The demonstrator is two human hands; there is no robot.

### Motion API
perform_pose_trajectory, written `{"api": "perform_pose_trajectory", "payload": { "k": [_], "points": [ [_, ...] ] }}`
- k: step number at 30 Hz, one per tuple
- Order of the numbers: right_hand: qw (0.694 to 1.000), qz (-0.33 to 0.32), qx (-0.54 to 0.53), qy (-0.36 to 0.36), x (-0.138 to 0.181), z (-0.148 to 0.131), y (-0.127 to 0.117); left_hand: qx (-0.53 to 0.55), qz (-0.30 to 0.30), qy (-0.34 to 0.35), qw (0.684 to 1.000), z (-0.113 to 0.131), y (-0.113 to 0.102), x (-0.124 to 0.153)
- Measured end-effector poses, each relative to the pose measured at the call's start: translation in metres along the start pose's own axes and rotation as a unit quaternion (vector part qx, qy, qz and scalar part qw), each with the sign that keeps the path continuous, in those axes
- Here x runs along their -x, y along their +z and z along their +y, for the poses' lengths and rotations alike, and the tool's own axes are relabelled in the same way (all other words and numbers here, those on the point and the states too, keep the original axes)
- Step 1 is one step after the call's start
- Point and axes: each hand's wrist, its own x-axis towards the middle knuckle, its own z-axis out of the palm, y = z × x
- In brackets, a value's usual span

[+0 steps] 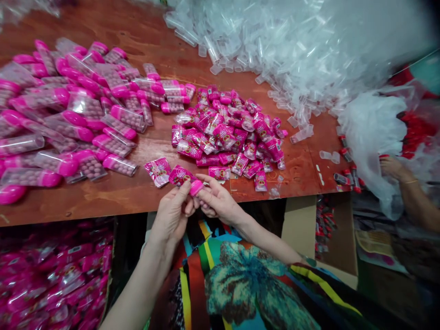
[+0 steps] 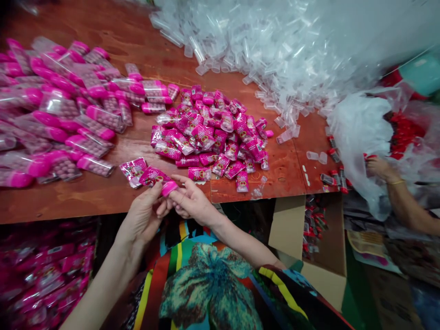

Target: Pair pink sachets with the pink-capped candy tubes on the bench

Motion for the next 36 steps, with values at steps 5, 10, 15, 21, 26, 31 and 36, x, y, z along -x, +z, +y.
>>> {"api": "perform_pose_trajectory", "payload": {
  "k": [5,10,15,21,26,31,36],
  "points": [
    [0.992,0.034,0.108,-0.061,-0.006,0.010,-0.007,-0.001,0.007,-0.001,1.000,-0.002,0.003,0.003],
    [0.943,0.046,0.301,-0.137,-0.006,0.017,-0.015,0.007,0.007,-0.044,0.999,0.000,0.006,-0.001],
    [0.970,0.015,0.213,-0.121,0.003,0.014,-0.017,0.024,0.033,-0.012,0.999,0.003,0.003,-0.004],
    [0.998,-0.044,0.030,-0.032,0.002,0.023,-0.005,-0.026,0.025,-0.017,0.999,0.003,-0.004,-0.003],
    [0.996,0.030,0.057,-0.066,0.001,0.024,0.007,-0.050,0.049,-0.019,0.997,0.001,-0.010,-0.002],
    [0.998,-0.040,-0.033,0.029,0.001,0.010,0.007,-0.022,0.067,-0.019,0.997,-0.006,-0.007,0.000],
    [0.999,0.005,0.049,-0.007,-0.001,0.007,0.004,-0.053,0.088,0.012,0.995,-0.010,0.000,0.005]
  ]
}}
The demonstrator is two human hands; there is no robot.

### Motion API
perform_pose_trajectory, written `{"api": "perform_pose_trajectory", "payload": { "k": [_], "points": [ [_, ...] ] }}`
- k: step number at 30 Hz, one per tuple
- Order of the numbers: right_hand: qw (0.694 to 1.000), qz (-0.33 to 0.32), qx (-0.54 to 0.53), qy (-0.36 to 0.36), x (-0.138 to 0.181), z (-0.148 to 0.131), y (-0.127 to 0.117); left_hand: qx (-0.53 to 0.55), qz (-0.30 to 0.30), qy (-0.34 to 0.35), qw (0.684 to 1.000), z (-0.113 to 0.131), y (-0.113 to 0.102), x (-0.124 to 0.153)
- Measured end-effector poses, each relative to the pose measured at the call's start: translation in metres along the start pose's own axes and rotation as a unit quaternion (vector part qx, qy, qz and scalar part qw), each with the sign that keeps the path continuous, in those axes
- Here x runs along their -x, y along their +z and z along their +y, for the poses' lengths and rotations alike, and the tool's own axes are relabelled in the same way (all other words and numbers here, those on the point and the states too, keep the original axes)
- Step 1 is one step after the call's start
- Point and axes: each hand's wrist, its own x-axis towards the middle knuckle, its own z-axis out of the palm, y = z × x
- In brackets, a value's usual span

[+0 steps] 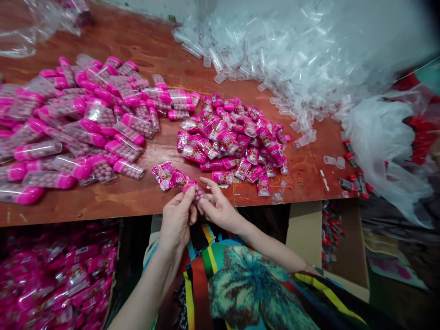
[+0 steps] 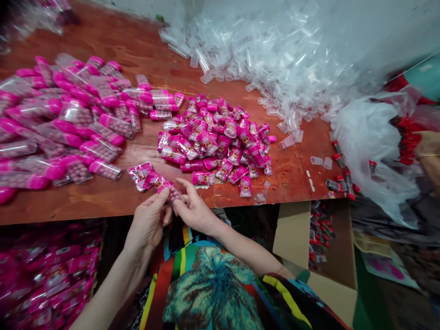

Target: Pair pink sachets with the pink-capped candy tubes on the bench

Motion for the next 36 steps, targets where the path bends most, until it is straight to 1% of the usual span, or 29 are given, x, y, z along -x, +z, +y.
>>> {"api": "perform_pose_trajectory", "payload": {
  "k": [2,5,7,9,12,14,15,17,19,21,24,26,31,36],
  "points": [
    [1.000,-0.017,-0.014,0.013,0.000,-0.003,-0.003,0.000,0.004,0.000,1.000,0.003,0.000,0.001],
    [0.998,-0.056,-0.029,0.028,0.002,-0.009,-0.007,0.037,-0.028,-0.018,0.999,0.007,-0.001,-0.001],
    [0.997,-0.064,-0.015,0.037,0.003,-0.010,-0.008,0.065,-0.044,-0.030,0.996,0.008,-0.001,-0.002],
    [0.999,-0.044,0.014,0.026,0.004,-0.008,-0.006,0.071,-0.037,-0.040,0.996,0.007,0.000,-0.005],
    [0.995,0.015,0.097,-0.034,0.004,0.000,0.001,0.066,-0.008,-0.040,0.997,0.001,0.002,-0.008],
    [0.992,0.030,0.115,-0.053,0.003,0.003,0.005,0.066,0.003,-0.035,0.997,-0.002,0.003,-0.009],
    [0.994,0.023,0.098,-0.046,0.003,0.004,0.005,0.063,0.000,-0.034,0.997,-0.002,0.004,-0.009],
    [0.999,0.002,0.028,-0.020,0.002,0.004,0.003,0.051,-0.020,-0.037,0.998,-0.002,0.004,-0.007],
    [0.999,-0.018,-0.040,0.009,0.000,0.001,-0.002,0.035,-0.051,-0.038,0.997,-0.001,0.003,-0.004],
    [0.996,-0.034,-0.076,0.023,-0.002,-0.002,-0.008,0.017,-0.082,-0.036,0.996,0.000,0.001,0.001],
    [0.995,-0.067,-0.073,0.020,-0.005,-0.004,-0.015,-0.011,-0.118,-0.034,0.992,0.003,-0.001,0.005],
    [0.995,-0.082,-0.059,0.015,-0.006,-0.004,-0.016,-0.030,-0.129,-0.024,0.991,0.005,-0.003,0.005],
    [0.996,-0.080,-0.028,0.005,-0.007,-0.003,-0.016,-0.050,-0.111,0.018,0.992,0.005,-0.004,0.001],
    [0.997,-0.070,-0.002,-0.015,-0.014,0.001,-0.016,-0.037,-0.113,-0.006,0.993,-0.001,-0.003,0.002]
  ]
}}
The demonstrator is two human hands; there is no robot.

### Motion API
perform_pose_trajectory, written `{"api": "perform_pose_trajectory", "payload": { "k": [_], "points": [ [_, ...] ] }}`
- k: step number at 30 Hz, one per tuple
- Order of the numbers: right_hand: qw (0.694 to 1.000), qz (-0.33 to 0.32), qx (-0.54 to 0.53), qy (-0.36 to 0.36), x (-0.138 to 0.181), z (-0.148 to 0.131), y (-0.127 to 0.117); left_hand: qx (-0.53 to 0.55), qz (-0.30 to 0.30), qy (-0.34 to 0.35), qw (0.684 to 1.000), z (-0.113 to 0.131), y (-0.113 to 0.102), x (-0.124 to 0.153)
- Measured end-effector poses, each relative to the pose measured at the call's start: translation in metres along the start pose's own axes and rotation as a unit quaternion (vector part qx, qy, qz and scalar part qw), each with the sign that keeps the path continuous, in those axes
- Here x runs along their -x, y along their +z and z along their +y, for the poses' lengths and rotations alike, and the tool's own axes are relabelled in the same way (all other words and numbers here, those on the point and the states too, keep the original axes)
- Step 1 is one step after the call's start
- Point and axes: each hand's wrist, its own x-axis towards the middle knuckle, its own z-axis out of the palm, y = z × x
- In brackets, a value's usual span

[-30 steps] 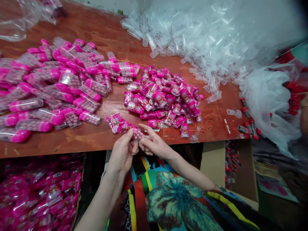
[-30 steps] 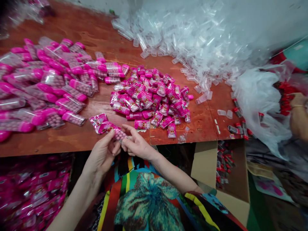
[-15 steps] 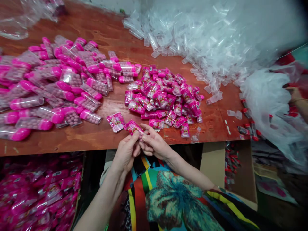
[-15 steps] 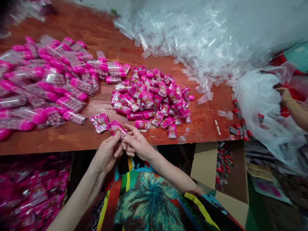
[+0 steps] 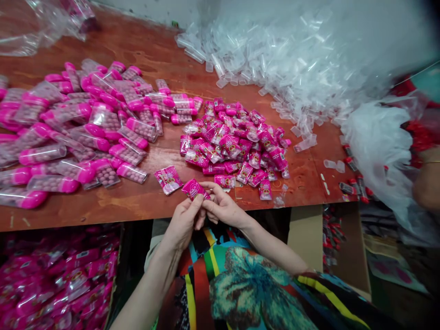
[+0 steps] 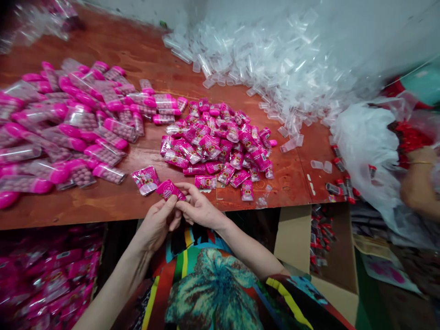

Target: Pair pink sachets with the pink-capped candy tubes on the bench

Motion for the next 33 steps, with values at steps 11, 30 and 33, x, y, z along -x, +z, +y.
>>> {"api": "perform_pose_trajectory", "payload": {
  "k": [11,30,33],
  "points": [
    [0.921,0.259,0.257,-0.140,0.018,-0.045,-0.034,-0.077,0.060,0.025,0.995,0.014,-0.007,0.009],
    [0.622,0.007,0.772,-0.132,-0.076,-0.008,0.049,-0.020,0.307,0.146,0.940,0.017,-0.043,0.007],
    [0.680,0.031,0.720,-0.131,-0.078,-0.008,0.049,-0.046,0.299,0.168,0.938,0.025,-0.043,0.001]
  ]
}}
